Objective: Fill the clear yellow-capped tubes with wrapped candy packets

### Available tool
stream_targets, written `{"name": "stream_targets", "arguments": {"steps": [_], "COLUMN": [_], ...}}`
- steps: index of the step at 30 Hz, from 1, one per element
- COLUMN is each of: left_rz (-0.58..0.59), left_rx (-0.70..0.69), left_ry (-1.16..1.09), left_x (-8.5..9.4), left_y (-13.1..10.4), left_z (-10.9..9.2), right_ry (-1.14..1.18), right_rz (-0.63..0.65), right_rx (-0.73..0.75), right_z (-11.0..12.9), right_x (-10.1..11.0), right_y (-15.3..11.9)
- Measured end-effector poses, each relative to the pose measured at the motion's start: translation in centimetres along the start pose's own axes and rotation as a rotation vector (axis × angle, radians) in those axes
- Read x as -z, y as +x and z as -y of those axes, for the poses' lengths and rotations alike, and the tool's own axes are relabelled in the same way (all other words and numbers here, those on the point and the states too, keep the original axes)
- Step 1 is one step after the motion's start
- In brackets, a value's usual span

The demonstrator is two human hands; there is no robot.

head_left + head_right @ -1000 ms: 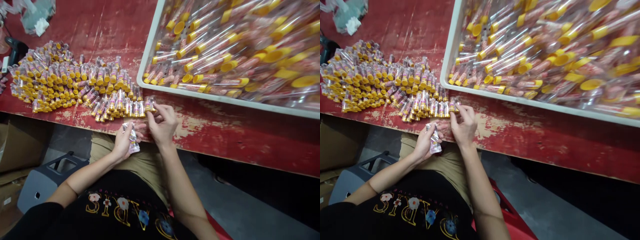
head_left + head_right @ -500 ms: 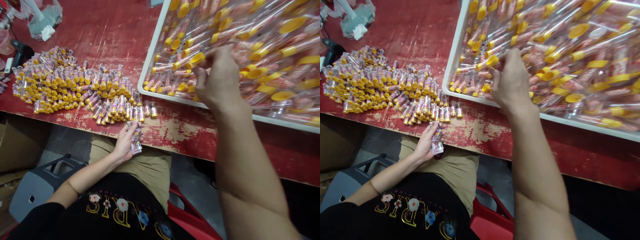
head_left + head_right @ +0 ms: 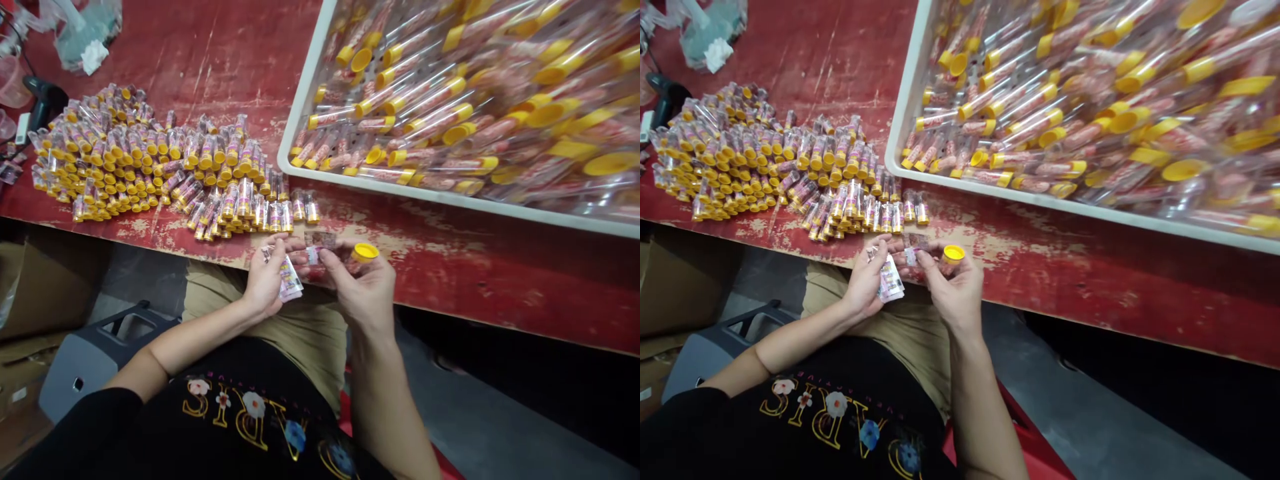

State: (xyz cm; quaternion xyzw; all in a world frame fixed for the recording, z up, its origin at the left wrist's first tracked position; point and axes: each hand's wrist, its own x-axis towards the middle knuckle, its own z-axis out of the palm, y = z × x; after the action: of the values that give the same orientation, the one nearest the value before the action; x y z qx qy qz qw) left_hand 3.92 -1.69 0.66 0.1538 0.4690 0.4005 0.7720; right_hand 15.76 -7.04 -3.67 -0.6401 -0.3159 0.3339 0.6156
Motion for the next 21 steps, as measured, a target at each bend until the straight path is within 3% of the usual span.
{"name": "stream_targets", "arguments": {"steps": [4,7,11,16,21], "left_rz": [0.130,0.110,0.093,0.111,0.099], "left_rx": [-0.087,-0.065,-0.004,0.157,0.223], "left_ry": [0.162,0.231,0.127,-0.054,-0.139], "left_x": [0.4,-0.2,-1.6,-2.0,-1.5], "left_y": [-0.1,-0.4,-1.0,-1.1,-0.7], "left_z": [0.3,1.0,1.2,-0.3,-1.3], "right_ry": [-0.080,-0.107,-0.038,0.121,-0.038], "right_rz": [-0.037,-0.037,-0.130,-0.006,-0.024], "right_rx": [0.019,0.033,0.007,0.007,0.120], "right_z": [1.4,2.2,2.2,2.3,2.7], "right_x": [1.5,1.2,0.5,2.0,3.3], "right_y": [-0.1,-0.7,-1.0,-1.6,-3.7]}}
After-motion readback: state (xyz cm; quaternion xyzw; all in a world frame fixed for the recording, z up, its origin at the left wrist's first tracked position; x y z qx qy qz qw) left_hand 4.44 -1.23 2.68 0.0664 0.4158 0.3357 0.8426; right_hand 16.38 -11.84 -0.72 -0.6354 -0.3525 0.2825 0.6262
